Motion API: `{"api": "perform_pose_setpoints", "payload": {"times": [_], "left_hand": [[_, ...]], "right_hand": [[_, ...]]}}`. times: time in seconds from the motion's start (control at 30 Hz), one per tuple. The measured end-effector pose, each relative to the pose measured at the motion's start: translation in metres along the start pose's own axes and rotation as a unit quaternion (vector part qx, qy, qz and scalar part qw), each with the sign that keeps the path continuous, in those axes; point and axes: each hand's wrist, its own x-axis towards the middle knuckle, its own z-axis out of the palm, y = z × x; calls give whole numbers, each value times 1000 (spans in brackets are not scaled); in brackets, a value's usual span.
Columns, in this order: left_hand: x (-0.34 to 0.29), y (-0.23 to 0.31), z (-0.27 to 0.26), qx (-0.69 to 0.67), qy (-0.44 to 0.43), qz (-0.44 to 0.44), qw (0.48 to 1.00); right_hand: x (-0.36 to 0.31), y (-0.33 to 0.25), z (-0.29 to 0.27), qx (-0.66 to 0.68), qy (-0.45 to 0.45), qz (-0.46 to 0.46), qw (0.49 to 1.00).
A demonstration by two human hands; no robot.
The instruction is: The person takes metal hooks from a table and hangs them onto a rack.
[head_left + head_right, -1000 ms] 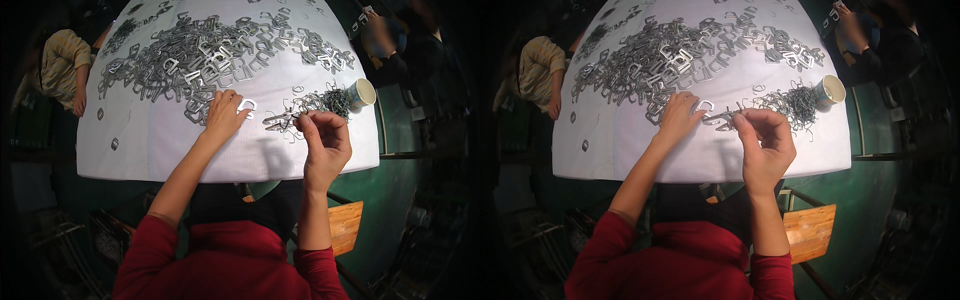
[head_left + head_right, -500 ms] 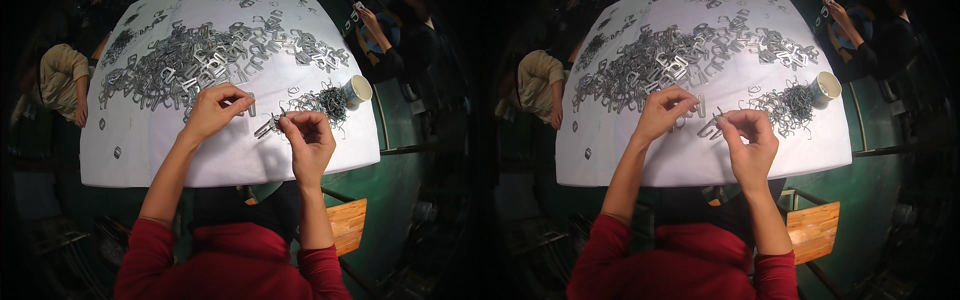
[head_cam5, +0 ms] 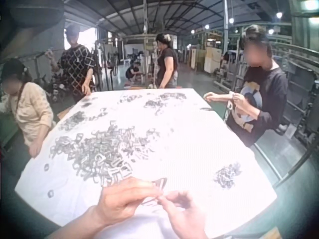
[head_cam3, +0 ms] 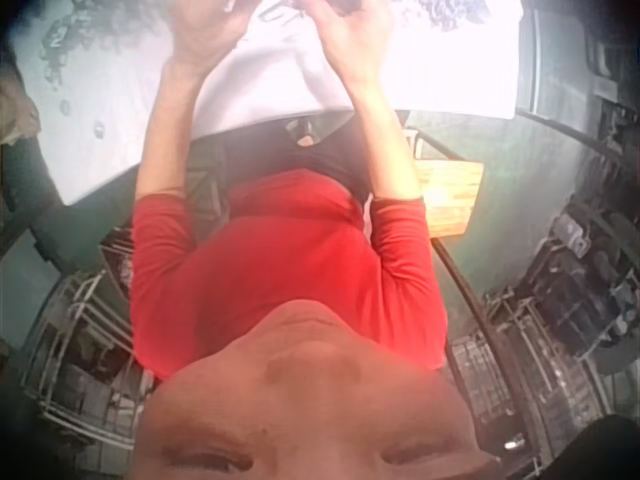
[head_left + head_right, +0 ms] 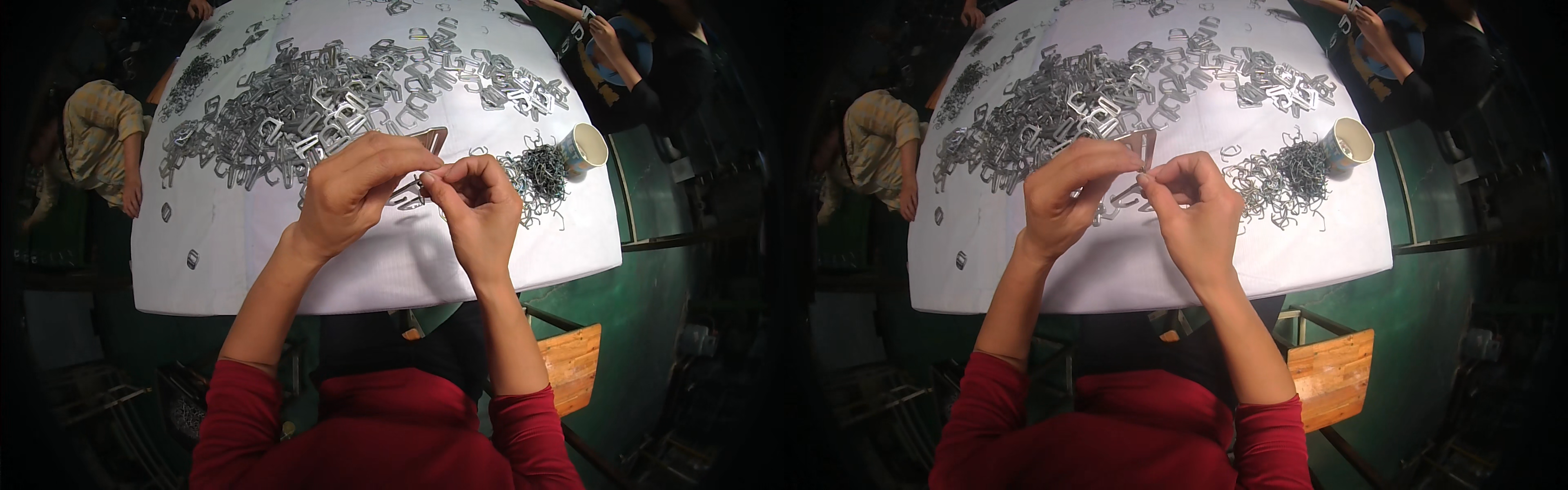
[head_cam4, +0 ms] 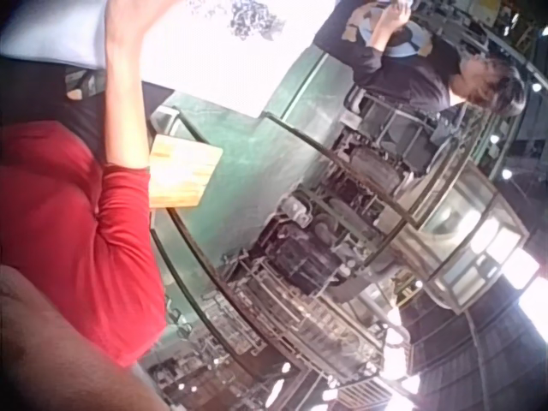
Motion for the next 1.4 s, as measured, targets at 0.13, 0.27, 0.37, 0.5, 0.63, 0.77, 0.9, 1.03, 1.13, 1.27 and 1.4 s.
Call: {"api": "perform_pose_setpoints", "payload": {"times": [0.13, 0.27, 0.37, 0.5, 0.63, 0.77, 0.9, 1.03, 1.13, 1.27, 1.4], "left_hand": [[-2, -11, -3, -1, 31, 50, 998], [5, -13, -12, -5, 57, 79, 995], [8, -16, -17, -12, 70, 101, 992], [6, -16, -27, 15, 75, 99, 992], [1, -15, -31, 22, 85, 96, 991], [-3, -11, -32, 36, 91, 101, 990], [-13, -11, -41, 14, 109, 92, 990], [-4, 0, -49, 9, 96, 120, 988], [0, 5, -47, -20, 89, 143, 986], [-29, 12, -49, -42, 103, 100, 989], [-36, 19, -49, -26, 109, 104, 988]], "right_hand": [[24, -4, -14, -74, -63, 24, 995], [95, 40, -76, -239, -1, 63, 969], [126, 95, -99, -444, -115, 65, 886], [131, 102, -94, -531, -226, 87, 812], [123, 112, -92, -620, -254, 35, 741], [131, 101, -105, -563, -352, 135, 736], [145, 107, -89, -581, -338, 48, 739], [146, 122, -97, -593, -311, -93, 737], [134, 110, -99, -505, -178, -125, 835], [93, 65, -71, -356, -122, -56, 925], [68, 4, -38, -177, -94, -6, 980]]}}
